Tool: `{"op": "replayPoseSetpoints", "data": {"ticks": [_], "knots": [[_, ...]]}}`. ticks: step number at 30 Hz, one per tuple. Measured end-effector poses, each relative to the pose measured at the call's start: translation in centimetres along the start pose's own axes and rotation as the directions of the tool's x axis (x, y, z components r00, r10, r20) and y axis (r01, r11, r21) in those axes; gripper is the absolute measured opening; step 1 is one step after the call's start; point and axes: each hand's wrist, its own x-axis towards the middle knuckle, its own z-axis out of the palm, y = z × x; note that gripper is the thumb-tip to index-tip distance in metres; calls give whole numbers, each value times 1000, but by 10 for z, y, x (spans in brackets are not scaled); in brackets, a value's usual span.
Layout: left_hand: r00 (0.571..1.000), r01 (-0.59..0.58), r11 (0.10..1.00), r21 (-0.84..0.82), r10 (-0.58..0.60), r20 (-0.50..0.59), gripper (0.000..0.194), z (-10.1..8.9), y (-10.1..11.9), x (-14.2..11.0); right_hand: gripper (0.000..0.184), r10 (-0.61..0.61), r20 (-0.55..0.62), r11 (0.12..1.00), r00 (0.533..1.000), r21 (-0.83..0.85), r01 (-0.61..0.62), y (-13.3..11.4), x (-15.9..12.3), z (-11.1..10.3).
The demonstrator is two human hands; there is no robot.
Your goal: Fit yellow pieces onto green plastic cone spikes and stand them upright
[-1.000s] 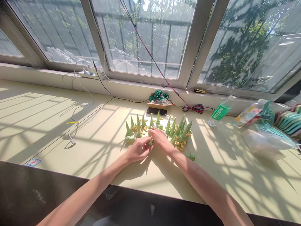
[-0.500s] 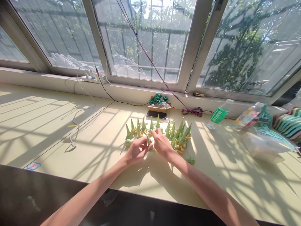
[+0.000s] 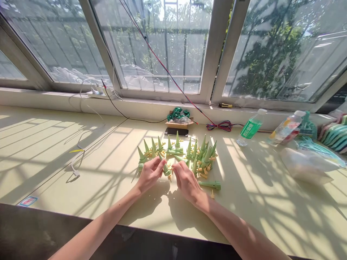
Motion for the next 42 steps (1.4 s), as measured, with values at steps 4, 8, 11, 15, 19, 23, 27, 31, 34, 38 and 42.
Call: {"op": "replayPoseSetpoints", "data": {"ticks": [4,8,11,15,19,23,27,31,34,38,42], "knots": [[1000,15,1000,-20,-15,21,44,2,0,1,16,-2,-17,998,1000,58,3,-2,0,-3],[999,30,998,-61,-28,33,43,3,2,2,17,22,-79,998,997,65,-17,-1,0,-4],[998,43,996,-78,-40,40,43,3,4,2,17,52,-89,997,995,53,-48,-1,0,-3],[999,29,997,-74,-26,41,44,4,3,1,18,50,-74,997,996,56,-46,0,0,-1],[1000,19,998,-53,-18,21,44,4,1,1,20,68,-36,997,997,47,-66,2,-1,-1],[1000,4,999,-33,-4,14,44,4,2,1,20,62,-27,997,998,38,-61,3,-1,-1],[1000,-19,1000,10,18,20,43,3,5,1,20,46,-37,998,998,47,-44,3,-1,-2],[995,-96,989,111,92,37,39,2,6,0,20,73,14,997,997,26,-74,5,-2,-1],[990,-125,982,143,115,78,34,1,5,-1,20,87,44,996,995,5,-87,7,-3,-1],[985,-144,978,151,127,112,30,1,4,-2,21,108,51,994,993,12,-109,7,-3,0],[977,-175,974,144,155,144,25,1,3,-3,23,136,55,990,989,20,-137,6,-4,0]]}}
